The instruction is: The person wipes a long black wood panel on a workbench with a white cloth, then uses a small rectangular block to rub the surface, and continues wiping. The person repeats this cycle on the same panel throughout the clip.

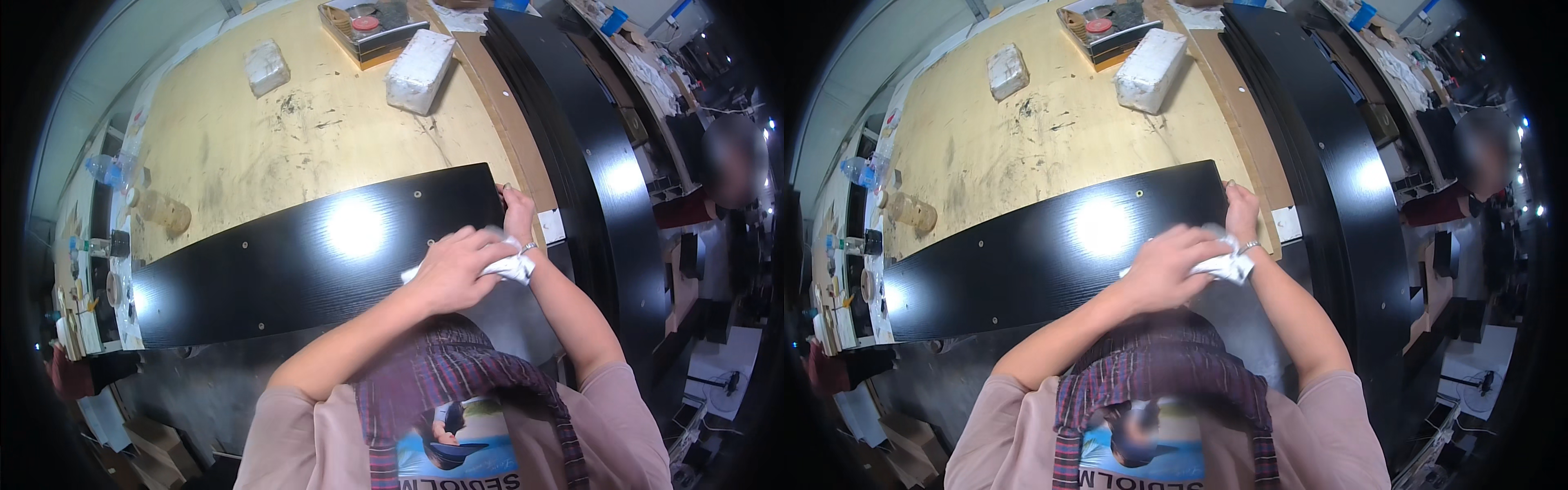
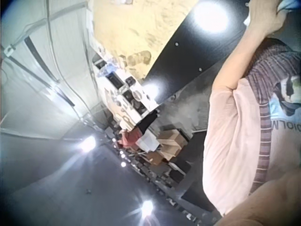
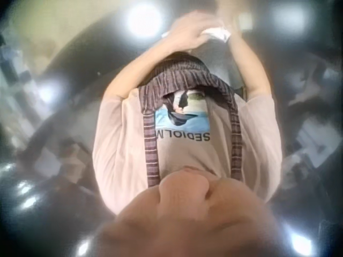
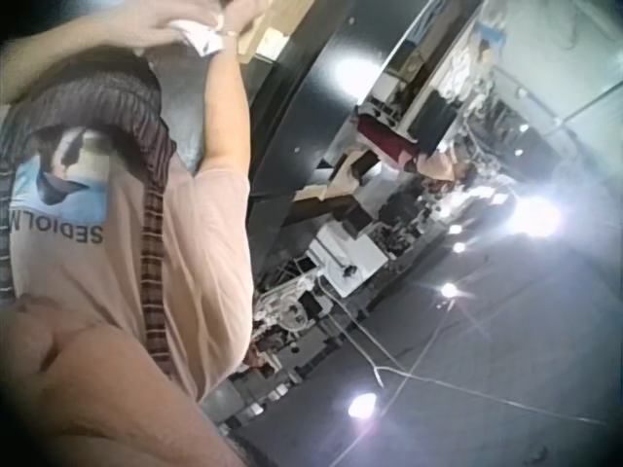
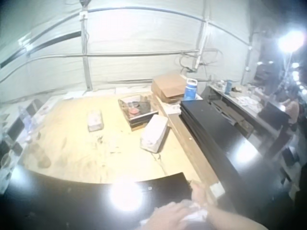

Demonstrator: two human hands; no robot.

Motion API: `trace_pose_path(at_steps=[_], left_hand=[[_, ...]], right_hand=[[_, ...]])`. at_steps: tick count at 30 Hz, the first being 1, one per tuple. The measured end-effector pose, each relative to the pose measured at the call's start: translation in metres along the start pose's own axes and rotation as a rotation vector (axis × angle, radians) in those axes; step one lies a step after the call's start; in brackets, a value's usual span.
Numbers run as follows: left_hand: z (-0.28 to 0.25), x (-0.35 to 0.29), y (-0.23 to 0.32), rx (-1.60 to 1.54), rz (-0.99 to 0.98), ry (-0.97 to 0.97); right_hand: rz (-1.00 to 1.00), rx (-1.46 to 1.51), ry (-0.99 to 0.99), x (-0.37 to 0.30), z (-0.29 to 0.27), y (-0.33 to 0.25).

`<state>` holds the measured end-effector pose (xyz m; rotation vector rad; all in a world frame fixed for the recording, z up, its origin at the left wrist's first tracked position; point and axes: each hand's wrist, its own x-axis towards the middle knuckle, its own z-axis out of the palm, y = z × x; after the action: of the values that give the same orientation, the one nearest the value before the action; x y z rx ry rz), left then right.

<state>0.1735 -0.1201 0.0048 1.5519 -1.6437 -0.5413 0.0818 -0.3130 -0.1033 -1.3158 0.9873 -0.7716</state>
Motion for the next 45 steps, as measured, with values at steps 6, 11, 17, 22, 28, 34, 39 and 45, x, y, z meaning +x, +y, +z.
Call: trace_pose_path(at_steps=[6, 11, 17, 22, 28, 34, 39, 45], left_hand=[[0.006, -0.081, -0.032, 0.334, 0.011, 0.035], [-0.102, -0.268, -0.067, 0.828, -0.521, 0.433], [-0.222, -0.441, -0.036, 1.036, -1.33, 1.259], [-0.09, -0.267, -0.084, 0.696, -0.529, 0.633], [-0.149, -0.27, -0.11, 0.699, -0.561, 0.478], [-0.33, -0.529, -0.159, 0.975, -1.205, 1.004], [-0.315, -0.415, -0.146, 0.833, -1.036, 0.829], [-0.269, -0.371, -0.152, 0.763, -0.62, 0.544]], right_hand=[[-0.198, -0.343, 0.009, -0.009, 0.011, 0.0], [-0.192, -0.376, 0.015, 0.003, -0.007, 0.008], [-0.192, -0.538, -0.029, 0.006, 0.004, 0.011], [-0.256, -0.798, 0.015, 0.01, 0.005, 0.011], [-0.347, -0.947, 0.073, 0.011, -0.001, 0.011], [-0.325, -0.955, 0.057, 0.018, 0.01, 0.023], [-0.351, -1.067, 0.113, 0.013, -0.004, 0.012], [-0.375, -1.138, 0.141, 0.017, -0.003, 0.016]])
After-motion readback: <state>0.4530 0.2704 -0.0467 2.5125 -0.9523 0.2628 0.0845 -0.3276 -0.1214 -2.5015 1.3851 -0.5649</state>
